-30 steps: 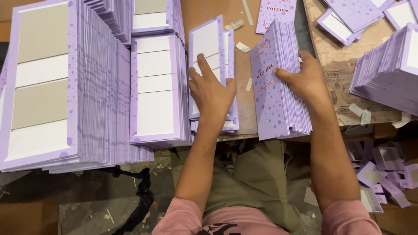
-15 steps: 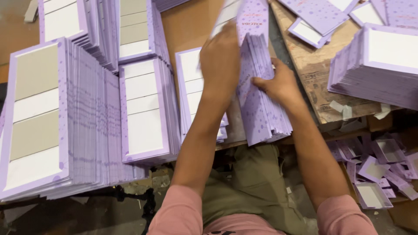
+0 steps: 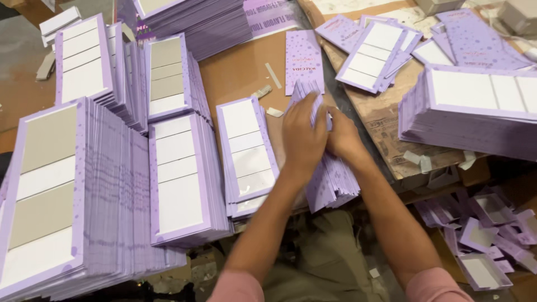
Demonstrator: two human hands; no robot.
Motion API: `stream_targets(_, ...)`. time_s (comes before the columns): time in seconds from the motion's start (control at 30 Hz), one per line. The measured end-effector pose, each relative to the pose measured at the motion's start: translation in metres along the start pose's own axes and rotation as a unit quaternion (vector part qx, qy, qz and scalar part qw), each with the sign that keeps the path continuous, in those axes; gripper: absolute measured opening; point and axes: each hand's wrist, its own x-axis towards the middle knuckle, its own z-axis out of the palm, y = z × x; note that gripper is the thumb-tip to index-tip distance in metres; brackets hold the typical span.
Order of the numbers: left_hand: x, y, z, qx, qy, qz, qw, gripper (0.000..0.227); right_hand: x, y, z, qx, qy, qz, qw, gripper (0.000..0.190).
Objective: The person repeatedly picks up purple rectangular cards from a large pile on the table, aligns them, and places them into a smaller stack. The person continues this repetitive stacking process throughout the clip.
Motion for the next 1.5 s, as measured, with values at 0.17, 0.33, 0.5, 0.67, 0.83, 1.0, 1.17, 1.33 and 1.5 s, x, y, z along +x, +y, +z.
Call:
stream_targets(0.17, -0.066, 0.008, -0.031, -0.137, -0.061, -0.13, 0.98, 0.071, -0.015, -0.034, -0.006, 0.243, -0.115, 0.007, 0.963, 0.065)
stream_targets(0.33, -0.082, -0.016, -0.028, -0.273, -0.105, -0.273, 0.916, 0.072, -0.02, -0.057, -0.008, 0.262, -0.144, 0.043, 0.953, 0.067)
stream_targets(0.5, -0.079, -0.034, -0.022, -0.366, -0.062, -0.329, 0.868, 0.073, -0.015, -0.047, 0.0, 0.271, -0.149, 0.055, 0.949, 0.074)
stream_targets(0.67, -0.077, -0.039, -0.02, -0.407, -0.045, -0.385, 0.827, 0.073, -0.009, -0.037, -0.001, 0.256, -0.151, 0.111, 0.948, 0.085)
stream_targets(0.83, -0.079, -0.036, -0.018, -0.373, -0.037, -0.392, 0.84, 0.071, -0.008, -0.029, -0.009, 0.272, -0.143, 0.156, 0.939, 0.091)
stream_targets(1.0, -0.077, -0.034, -0.017, -0.318, -0.019, -0.346, 0.882, 0.072, -0.005, -0.023, -0.009, 0.293, -0.146, 0.139, 0.935, 0.095)
stream_targets(1.17, -0.068, -0.035, -0.023, -0.319, -0.027, -0.338, 0.885, 0.074, -0.004, -0.022, -0.007, 0.282, -0.136, 0.146, 0.938, 0.098)
stream_targets(1.33, -0.054, -0.027, -0.033, -0.289, -0.055, -0.312, 0.903, 0.079, -0.003, -0.022, -0.004, 0.29, -0.137, 0.147, 0.936, 0.101)
stream_targets(1.5, -0.035, -0.013, -0.045, -0.166, -0.102, -0.298, 0.934, 0.077, -0.005, -0.025, -0.002, 0.32, -0.142, 0.147, 0.925, 0.102)
